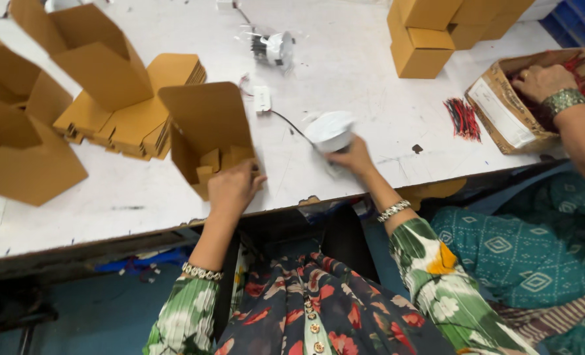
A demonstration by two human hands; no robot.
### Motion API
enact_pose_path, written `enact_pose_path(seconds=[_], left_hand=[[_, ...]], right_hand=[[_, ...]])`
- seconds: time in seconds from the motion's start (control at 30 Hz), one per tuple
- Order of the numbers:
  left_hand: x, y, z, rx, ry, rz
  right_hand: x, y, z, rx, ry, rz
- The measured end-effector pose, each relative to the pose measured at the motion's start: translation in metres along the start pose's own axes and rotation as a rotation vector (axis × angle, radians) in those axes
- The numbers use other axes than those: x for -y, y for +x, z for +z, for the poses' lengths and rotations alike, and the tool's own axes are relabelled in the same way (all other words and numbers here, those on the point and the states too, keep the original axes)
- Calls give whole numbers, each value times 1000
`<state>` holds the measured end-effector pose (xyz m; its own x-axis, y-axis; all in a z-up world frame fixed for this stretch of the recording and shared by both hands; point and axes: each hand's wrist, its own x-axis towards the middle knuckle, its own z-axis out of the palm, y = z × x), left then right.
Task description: The person folds flat cardboard pieces into small boxes by hand, then places a packaged white cylindrical object with wires into each box and closes the flaps. The person repeats this process for several boxes on a white workbench.
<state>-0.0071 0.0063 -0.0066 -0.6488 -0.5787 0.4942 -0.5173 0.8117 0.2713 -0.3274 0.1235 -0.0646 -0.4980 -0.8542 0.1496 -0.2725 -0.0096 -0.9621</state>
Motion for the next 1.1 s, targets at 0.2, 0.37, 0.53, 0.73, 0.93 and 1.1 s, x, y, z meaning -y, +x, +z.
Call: enact_pose_path(seconds=[0.2,0.37,0.53,0.73,0.93,1.1], left_hand=[[-52,18,-5,27,-185,34],[-54,18,-52,-434,-345,94],[-12,28,-52,-548,-519,-238],[16,31,-9,-377,-657,-494],[22,20,-18,-351,-641,-485],[19,19,-30,-257,-704,-547]], right_hand=[[27,16,-44,-205,1358,-9],[104,-8,-63,-73,1298,-235],[176,-33,-26,29,344,-417],[231,-13,73,207,-948,-847],[223,20,139,545,-1527,-496],[193,25,151,637,-1367,-432]])
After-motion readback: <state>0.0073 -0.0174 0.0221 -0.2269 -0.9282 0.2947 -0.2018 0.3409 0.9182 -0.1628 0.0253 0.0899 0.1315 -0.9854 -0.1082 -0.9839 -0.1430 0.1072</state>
